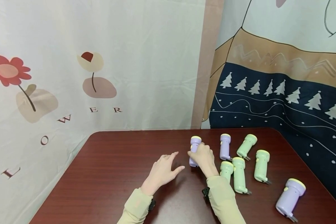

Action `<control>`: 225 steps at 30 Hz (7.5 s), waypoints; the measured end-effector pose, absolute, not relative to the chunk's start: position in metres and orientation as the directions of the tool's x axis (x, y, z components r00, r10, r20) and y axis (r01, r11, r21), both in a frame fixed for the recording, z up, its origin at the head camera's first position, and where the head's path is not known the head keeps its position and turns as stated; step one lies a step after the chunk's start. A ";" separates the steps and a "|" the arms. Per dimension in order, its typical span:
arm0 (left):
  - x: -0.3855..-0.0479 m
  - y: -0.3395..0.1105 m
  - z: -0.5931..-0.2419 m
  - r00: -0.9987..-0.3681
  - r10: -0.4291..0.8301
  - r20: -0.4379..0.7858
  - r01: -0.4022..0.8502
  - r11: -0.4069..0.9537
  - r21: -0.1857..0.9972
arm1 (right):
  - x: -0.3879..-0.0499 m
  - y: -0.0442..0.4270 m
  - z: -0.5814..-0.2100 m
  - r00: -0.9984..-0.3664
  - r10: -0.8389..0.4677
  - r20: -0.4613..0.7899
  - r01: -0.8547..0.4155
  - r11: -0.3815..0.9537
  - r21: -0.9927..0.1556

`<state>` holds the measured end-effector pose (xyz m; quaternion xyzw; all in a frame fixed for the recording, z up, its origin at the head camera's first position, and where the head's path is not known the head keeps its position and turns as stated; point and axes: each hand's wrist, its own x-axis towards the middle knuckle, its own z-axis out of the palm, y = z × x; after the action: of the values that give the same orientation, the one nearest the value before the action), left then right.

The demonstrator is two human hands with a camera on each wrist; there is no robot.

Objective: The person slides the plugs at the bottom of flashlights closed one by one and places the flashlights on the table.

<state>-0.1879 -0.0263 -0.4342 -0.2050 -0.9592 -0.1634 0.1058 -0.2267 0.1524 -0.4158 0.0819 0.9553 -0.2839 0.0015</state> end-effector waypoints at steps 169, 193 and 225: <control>-0.186 -0.027 -0.437 -0.781 0.518 0.349 0.572 0.818 0.064 | -0.210 0.111 -0.404 -0.989 0.134 0.062 0.070 0.791 -0.608; -0.190 -0.047 -0.435 -0.811 0.445 0.381 0.550 0.801 0.235 | -0.216 0.103 -0.413 -0.991 0.111 0.068 0.032 0.714 -0.700; -0.212 -0.175 -0.430 -0.962 -0.148 0.230 -0.010 0.859 0.511 | -0.239 -0.008 -0.435 -0.999 -0.023 0.045 -0.048 0.696 -0.716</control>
<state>-0.2122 -0.1750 -0.4297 0.0414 -0.9551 -0.2619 0.1319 -0.2385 -0.0080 -0.4352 -0.0192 0.9208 -0.3891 -0.0163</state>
